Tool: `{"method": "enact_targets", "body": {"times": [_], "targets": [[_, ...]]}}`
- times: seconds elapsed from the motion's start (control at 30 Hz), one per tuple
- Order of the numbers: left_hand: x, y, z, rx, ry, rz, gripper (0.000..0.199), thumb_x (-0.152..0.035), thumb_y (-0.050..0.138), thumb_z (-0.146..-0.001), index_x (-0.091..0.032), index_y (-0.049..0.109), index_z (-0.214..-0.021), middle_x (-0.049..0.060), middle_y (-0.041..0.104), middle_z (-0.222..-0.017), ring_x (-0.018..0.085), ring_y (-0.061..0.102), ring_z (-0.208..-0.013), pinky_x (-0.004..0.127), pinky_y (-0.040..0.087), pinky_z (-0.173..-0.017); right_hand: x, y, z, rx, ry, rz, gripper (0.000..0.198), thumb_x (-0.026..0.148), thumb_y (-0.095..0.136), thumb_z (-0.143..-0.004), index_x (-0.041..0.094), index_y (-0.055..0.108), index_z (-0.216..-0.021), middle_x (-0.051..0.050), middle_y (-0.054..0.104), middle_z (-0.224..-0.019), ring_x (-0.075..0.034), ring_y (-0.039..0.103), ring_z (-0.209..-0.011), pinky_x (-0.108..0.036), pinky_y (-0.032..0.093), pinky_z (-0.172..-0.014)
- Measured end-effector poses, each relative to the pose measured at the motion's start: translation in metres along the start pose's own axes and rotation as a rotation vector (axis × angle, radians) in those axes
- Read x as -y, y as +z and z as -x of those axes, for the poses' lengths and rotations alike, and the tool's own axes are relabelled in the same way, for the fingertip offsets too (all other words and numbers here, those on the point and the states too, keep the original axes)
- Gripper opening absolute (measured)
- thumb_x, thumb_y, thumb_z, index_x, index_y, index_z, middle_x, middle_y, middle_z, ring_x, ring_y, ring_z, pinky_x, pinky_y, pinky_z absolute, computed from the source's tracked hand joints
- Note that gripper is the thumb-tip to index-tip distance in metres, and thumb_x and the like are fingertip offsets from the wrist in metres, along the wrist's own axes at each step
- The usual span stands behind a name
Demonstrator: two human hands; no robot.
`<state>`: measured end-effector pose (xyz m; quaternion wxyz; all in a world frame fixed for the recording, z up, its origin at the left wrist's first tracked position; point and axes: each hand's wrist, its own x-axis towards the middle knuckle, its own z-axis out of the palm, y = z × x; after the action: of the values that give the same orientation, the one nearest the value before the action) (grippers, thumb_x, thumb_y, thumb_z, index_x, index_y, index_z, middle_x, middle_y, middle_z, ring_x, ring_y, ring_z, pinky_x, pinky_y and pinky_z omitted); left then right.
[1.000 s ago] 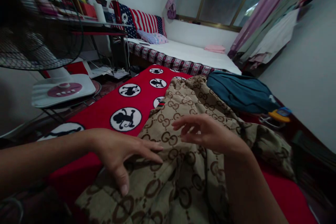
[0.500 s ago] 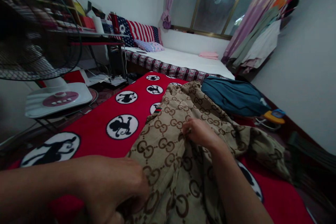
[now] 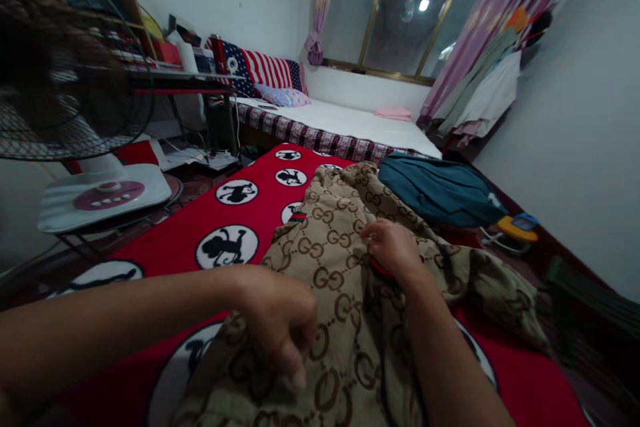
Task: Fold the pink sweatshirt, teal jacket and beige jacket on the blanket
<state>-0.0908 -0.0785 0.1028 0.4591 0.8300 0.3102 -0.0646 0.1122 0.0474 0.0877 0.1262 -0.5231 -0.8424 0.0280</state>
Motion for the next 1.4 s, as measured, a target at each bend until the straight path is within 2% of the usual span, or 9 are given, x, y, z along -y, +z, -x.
{"method": "enact_targets", "body": {"times": [0.17, 0.27, 0.5, 0.63, 0.83, 0.97, 1.1, 1.27, 1.4], "targets": [[0.056, -0.048, -0.027, -0.951, -0.197, -0.329, 0.026, -0.032, 0.066, -0.079, -0.019, 0.070, -0.102, 0.008, 0.068, -0.101, 0.022, 0.062, -0.097, 0.029, 0.048, -0.085, -0.011, 0.017, -0.010, -0.128, 0.149, -0.028, 0.035, 0.029, 0.055, -0.087, 0.019, 0.064, -0.120, -0.011, 0.066, -0.105, -0.022, 0.063, -0.091, -0.030, 0.044, -0.075], [0.096, -0.080, -0.049, -1.246, -0.278, -0.315, 0.043, -0.033, 0.063, -0.082, -0.019, 0.060, -0.122, 0.013, 0.059, -0.125, 0.029, 0.052, -0.120, 0.040, 0.040, -0.104, -0.019, 0.036, -0.015, -0.088, 0.172, -0.165, 0.043, 0.031, 0.057, -0.087, 0.015, 0.058, -0.126, -0.009, 0.068, -0.094, -0.022, 0.064, -0.090, -0.032, 0.045, -0.080], [0.132, -0.153, -0.097, -1.276, -0.430, -0.156, 0.057, -0.040, 0.066, -0.079, -0.018, 0.057, -0.131, 0.013, 0.065, -0.122, 0.030, 0.060, -0.113, 0.039, 0.046, -0.097, -0.019, 0.062, -0.020, -0.122, 0.019, -0.276, 0.051, 0.021, 0.061, -0.079, 0.015, 0.056, -0.130, -0.012, 0.064, -0.114, -0.023, 0.059, -0.104, -0.036, 0.045, -0.091], [0.139, -0.182, -0.117, -1.273, -0.403, -0.148, 0.040, -0.024, 0.077, -0.064, -0.020, 0.074, -0.103, 0.008, 0.072, -0.106, 0.029, 0.064, -0.102, 0.033, 0.048, -0.092, -0.016, 0.057, -0.015, -0.215, -0.048, -0.314, 0.061, 0.011, 0.055, -0.078, 0.018, 0.050, -0.138, -0.010, 0.060, -0.113, -0.021, 0.058, -0.102, -0.032, 0.046, -0.091], [0.152, -0.173, -0.128, -1.367, -0.434, -0.314, 0.035, -0.017, 0.047, -0.087, -0.022, 0.071, -0.112, 0.007, 0.061, -0.126, 0.022, 0.054, -0.118, 0.032, 0.040, -0.102, -0.009, 0.059, -0.011, -0.339, -0.063, -0.185, 0.040, 0.012, 0.044, -0.089, 0.026, 0.069, -0.116, -0.009, 0.056, -0.112, -0.020, 0.056, -0.099, -0.031, 0.047, -0.086], [0.154, -0.167, -0.128, -1.226, -0.526, -0.374, 0.027, -0.012, 0.056, -0.081, -0.024, 0.075, -0.096, 0.008, 0.067, -0.109, 0.023, 0.060, -0.105, 0.032, 0.044, -0.092, -0.010, 0.073, -0.014, -0.220, -0.058, -0.100, 0.041, 0.018, 0.053, -0.088, 0.027, 0.064, -0.126, -0.013, 0.052, -0.131, -0.028, 0.049, -0.120, -0.042, 0.044, -0.098], [0.148, -0.185, -0.112, -1.259, -0.580, -0.375, 0.022, -0.016, 0.062, -0.078, -0.020, 0.076, -0.094, 0.012, 0.065, -0.109, 0.031, 0.060, -0.105, 0.038, 0.045, -0.090, -0.005, 0.073, -0.013, -0.301, -0.181, -0.199, 0.043, 0.027, 0.056, -0.088, 0.022, 0.059, -0.130, -0.013, 0.041, -0.147, -0.027, 0.039, -0.134, -0.045, 0.039, -0.107], [0.149, -0.191, -0.085, -1.347, -0.590, -0.337, 0.026, -0.014, 0.062, -0.079, -0.022, 0.076, -0.099, 0.013, 0.061, -0.116, 0.030, 0.057, -0.109, 0.042, 0.044, -0.095, 0.016, 0.067, -0.003, -0.027, -0.399, -0.212, 0.054, 0.049, 0.050, -0.092, 0.026, 0.047, -0.141, -0.011, 0.033, -0.155, -0.029, 0.029, -0.142, -0.059, 0.022, -0.113], [0.156, -0.185, -0.080, -1.435, -0.557, -0.229, 0.030, -0.020, 0.066, -0.076, -0.023, 0.074, -0.105, 0.011, 0.065, -0.114, 0.031, 0.055, -0.116, 0.043, 0.042, -0.101, 0.030, 0.063, 0.002, 0.025, -0.384, -0.168, 0.054, 0.050, 0.052, -0.092, 0.024, 0.049, -0.139, -0.014, 0.040, -0.149, -0.030, 0.036, -0.137, -0.057, 0.026, -0.110]]}}
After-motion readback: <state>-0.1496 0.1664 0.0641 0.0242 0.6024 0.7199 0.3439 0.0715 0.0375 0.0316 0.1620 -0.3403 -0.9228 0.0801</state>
